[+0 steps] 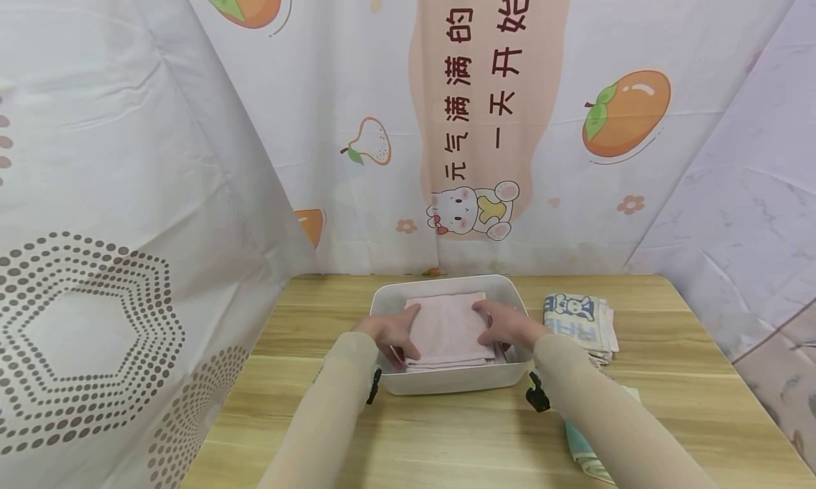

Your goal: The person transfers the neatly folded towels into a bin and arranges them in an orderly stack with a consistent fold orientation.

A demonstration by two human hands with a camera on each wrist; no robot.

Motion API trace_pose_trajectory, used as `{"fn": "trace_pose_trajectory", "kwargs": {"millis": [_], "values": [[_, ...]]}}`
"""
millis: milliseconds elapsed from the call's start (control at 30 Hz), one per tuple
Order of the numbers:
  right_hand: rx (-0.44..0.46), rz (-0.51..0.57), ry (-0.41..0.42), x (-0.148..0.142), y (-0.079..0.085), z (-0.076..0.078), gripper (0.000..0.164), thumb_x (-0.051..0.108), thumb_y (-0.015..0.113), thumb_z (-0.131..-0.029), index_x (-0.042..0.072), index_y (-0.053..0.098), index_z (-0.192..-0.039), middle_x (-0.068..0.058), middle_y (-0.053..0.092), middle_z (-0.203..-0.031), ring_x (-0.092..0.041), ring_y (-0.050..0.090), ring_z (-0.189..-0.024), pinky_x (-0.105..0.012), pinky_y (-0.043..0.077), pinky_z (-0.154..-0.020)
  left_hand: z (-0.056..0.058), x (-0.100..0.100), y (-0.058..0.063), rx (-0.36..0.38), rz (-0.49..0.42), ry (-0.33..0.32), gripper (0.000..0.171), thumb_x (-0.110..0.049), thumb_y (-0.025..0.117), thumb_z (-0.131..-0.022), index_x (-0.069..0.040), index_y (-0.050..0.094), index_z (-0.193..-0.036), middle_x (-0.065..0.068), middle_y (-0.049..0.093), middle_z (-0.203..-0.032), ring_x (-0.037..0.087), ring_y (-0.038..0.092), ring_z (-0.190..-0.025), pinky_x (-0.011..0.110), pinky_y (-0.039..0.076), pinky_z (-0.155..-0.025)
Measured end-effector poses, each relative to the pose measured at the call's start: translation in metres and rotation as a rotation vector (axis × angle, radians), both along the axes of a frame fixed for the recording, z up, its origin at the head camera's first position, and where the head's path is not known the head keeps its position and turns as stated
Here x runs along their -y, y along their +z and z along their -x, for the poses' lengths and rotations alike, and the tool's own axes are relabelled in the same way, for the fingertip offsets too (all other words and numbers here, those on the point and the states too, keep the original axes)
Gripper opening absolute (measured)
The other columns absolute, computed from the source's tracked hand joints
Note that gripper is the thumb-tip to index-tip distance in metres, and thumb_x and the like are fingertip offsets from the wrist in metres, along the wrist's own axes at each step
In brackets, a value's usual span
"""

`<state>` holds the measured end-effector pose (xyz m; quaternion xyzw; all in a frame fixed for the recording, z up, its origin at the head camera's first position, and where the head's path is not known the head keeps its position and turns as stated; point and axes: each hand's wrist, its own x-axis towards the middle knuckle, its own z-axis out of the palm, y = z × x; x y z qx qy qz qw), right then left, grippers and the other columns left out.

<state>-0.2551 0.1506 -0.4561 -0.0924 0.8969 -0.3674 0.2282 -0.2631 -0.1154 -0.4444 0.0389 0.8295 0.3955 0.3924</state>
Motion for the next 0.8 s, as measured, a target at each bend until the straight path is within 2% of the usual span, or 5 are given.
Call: {"fn": "trace_pose_trajectory", "kwargs": {"millis": [300, 400, 533, 700, 800], "values": [[-0.079, -0.100, 0.060, 0.0009, -0.0023, -0.0012, 0.079, 0.006, 0.078, -0.083, 0.003, 0.041, -0.153, -0.024, 0.054, -0.141, -0.024, 0.062, -0.081, -0.037, 0.055, -0.065, -0.0008, 0.0030, -0.0029, -0.022, 0.017, 0.004, 0.117, 0.005, 0.079, -0.084, -0.025, 0.001, -0.165, 0.023, 0.063, -0.091, 0.028, 0.068, -0.068, 0.046, 0.063, -0.068], [-0.082, -0.118, 0.067, 0.0014, -0.0010, -0.0016, 0.078, 0.007, 0.078, -0.084, 0.004, 0.042, -0.153, -0.024, 0.052, -0.145, -0.028, 0.062, -0.096, -0.046, 0.055, -0.084, -0.0006, 0.0035, -0.0041, -0.013, 0.006, 0.010, 0.117, 0.006, 0.079, -0.084, -0.026, 0.001, -0.165, 0.023, 0.063, -0.092, 0.029, 0.068, -0.068, 0.046, 0.063, -0.067], [-0.106, -0.147, 0.089, 0.0013, -0.0008, -0.0009, 0.077, 0.009, 0.079, -0.083, 0.003, 0.043, -0.152, -0.025, 0.049, -0.150, -0.033, 0.056, -0.117, -0.055, 0.043, -0.106, -0.0007, 0.0042, -0.0048, 0.003, -0.010, 0.025, 0.117, 0.008, 0.077, -0.084, -0.028, 0.002, -0.165, 0.025, 0.062, -0.096, 0.029, 0.068, -0.069, 0.045, 0.063, -0.066], [-0.105, -0.151, 0.089, 0.0006, -0.0004, -0.0011, 0.077, 0.009, 0.080, -0.083, 0.002, 0.044, -0.151, -0.025, 0.050, -0.149, -0.035, 0.056, -0.116, -0.058, 0.040, -0.109, -0.0006, 0.0047, -0.0045, 0.027, -0.012, 0.044, 0.117, 0.009, 0.077, -0.084, -0.030, 0.003, -0.165, 0.025, 0.060, -0.099, 0.030, 0.068, -0.070, 0.043, 0.063, -0.065], [-0.104, -0.155, 0.083, -0.0001, 0.0007, -0.0016, 0.076, 0.008, 0.080, -0.083, 0.003, 0.045, -0.150, -0.025, 0.054, -0.144, -0.033, 0.060, -0.105, -0.052, 0.046, -0.100, 0.0001, 0.0048, -0.0054, 0.031, -0.013, 0.047, 0.116, 0.009, 0.077, -0.083, -0.031, 0.005, -0.165, 0.026, 0.060, -0.099, 0.030, 0.068, -0.070, 0.042, 0.063, -0.063]]}}
